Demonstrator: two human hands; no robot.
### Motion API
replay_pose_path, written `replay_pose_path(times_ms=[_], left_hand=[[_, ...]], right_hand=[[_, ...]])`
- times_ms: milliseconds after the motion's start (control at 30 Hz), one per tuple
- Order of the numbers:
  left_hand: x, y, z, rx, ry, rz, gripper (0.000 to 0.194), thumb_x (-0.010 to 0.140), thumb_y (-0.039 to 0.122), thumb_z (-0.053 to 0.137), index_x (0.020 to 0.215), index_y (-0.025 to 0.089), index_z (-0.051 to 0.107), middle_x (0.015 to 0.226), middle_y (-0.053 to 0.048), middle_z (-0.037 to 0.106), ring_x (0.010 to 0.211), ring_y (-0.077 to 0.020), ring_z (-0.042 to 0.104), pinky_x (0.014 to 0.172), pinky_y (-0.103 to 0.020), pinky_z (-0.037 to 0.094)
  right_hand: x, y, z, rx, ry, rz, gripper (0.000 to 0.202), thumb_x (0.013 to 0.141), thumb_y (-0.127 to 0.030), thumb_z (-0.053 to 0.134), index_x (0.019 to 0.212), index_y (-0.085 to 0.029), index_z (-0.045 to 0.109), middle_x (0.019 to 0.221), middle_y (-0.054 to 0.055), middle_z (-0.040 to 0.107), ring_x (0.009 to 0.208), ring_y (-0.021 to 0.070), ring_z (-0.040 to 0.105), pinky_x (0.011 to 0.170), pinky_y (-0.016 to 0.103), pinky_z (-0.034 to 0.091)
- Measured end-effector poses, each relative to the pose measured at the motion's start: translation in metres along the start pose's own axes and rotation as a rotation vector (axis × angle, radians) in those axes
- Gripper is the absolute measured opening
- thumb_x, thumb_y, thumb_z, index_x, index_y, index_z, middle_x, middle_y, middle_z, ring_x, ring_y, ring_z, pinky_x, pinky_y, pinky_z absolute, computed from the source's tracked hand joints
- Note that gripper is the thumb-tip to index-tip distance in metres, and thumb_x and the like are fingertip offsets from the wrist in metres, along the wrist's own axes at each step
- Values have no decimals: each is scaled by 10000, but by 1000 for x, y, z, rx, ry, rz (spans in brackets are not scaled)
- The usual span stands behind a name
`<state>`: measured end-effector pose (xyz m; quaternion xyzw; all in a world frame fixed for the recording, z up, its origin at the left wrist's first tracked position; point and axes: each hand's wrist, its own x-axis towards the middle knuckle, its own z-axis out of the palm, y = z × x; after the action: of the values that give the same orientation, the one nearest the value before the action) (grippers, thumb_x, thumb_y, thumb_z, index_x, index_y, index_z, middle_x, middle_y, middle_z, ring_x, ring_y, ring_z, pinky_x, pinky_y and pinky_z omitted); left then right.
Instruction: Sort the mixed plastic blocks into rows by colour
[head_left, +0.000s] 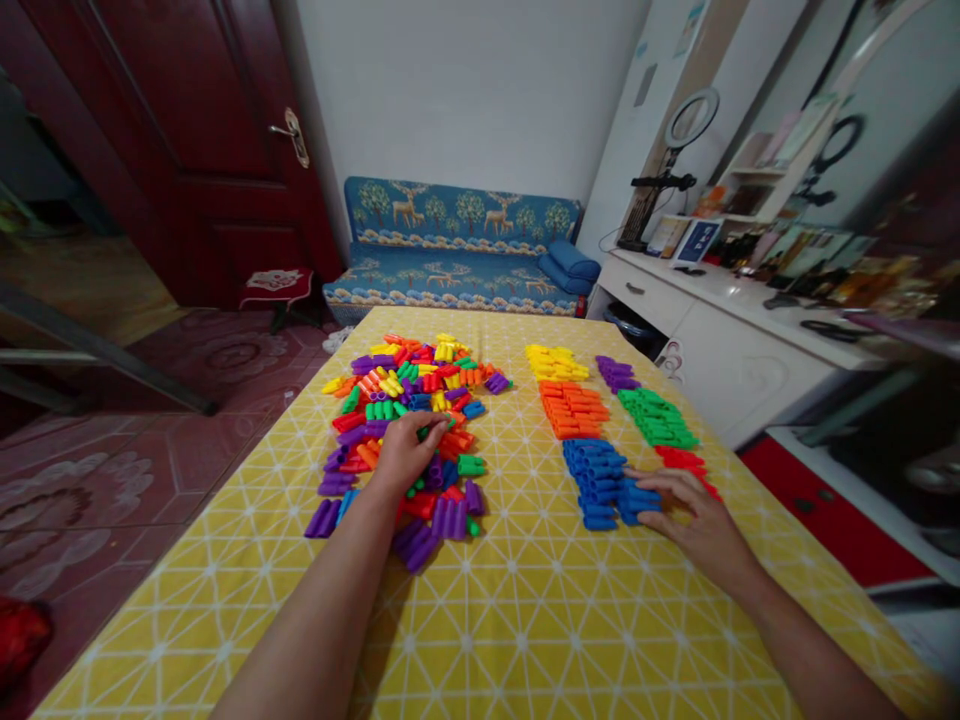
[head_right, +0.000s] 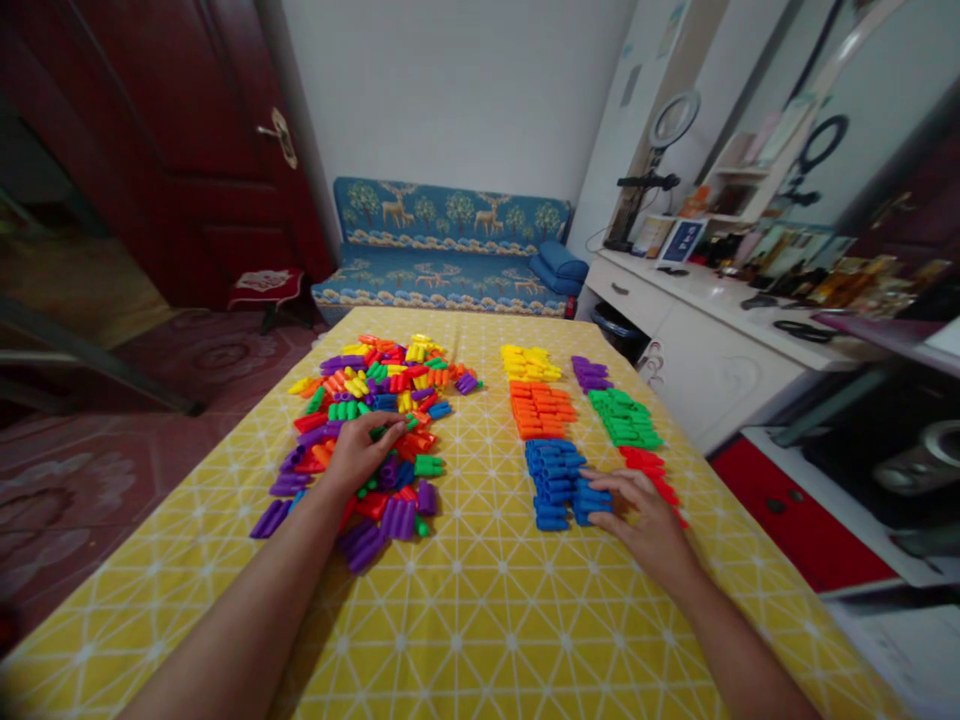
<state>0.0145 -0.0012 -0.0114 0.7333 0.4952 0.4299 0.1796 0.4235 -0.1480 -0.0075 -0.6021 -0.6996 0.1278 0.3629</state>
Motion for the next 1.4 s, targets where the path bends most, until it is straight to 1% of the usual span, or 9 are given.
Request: replay_pose_path(times_ms=[267,367,533,633,767,1033,1133,1267,1400], left_hand=[[0,1,0,-10,6,4,259,854,357,577,922,180,753,937,-75,770,905,-239,707,823,-346,539],[0,2,0,-18,4,6,248,853,345,579,916,180,753,929,-74,770,897,-237,708,809,-343,540],[0,3,-1,-16,6,18,238,851,349,587,903,193,758,913,-69,771,883,-237,708,806,-344,541],[0,2,-1,-15,4,19,247,853,355,586,915,189,759,919,-74,770,885,-241,707,812,-351,541],[-1,2,0,-18,7,12,249,853,352,584,915,185,757,919,-76,769,889,-241,706,814,-354,540],[0,3,0,-19,0,18,226,847,330,591,892,181,755,912,-81,769,890,-239,703,819,-356,534],[0,2,0,-10,5,16,220,846,323,593,891,180,754,914,-81,769,895,-241,703,819,-357,534],[-1,2,0,-4,10,16,207,847,315,596,895,188,752,912,-73,769,895,-236,702,816,-350,535],[-1,3,0,-8,6,28,199,856,310,593,892,196,751,910,-66,770,886,-229,702,810,-341,534]], right_hand=[[-1,4,6,69,10,-12,279,742,-439,745,961,-267,722,1187,78,685,1223,271,563,1020,472,489],[-3,-4,9,40,52,-14,327,774,-430,718,1057,-268,693,1279,79,635,1264,270,536,1057,479,456],[-6,-30,28,-89,171,40,695,833,-479,626,1437,-234,388,1496,132,418,1380,289,404,1121,507,361],[-4,-47,46,-228,154,35,838,825,-504,624,1509,-202,245,1548,167,310,1419,321,328,1122,532,345],[2,-59,63,-402,149,10,869,823,-499,627,1524,-207,204,1591,170,196,1441,358,267,1112,565,342],[2,-56,69,-475,192,-27,814,841,-369,595,1525,-222,181,1559,164,276,1419,350,317,1089,565,373],[-1,-55,71,-490,186,-31,795,841,-375,590,1515,-220,200,1550,165,295,1408,352,334,1084,573,371],[8,-55,59,-484,215,-60,774,849,-474,578,1497,-200,255,1544,170,310,1403,361,334,1084,576,359],[60,-33,16,-457,319,-21,725,839,-542,564,1434,-167,388,1475,174,423,1337,353,423,1086,526,370]])
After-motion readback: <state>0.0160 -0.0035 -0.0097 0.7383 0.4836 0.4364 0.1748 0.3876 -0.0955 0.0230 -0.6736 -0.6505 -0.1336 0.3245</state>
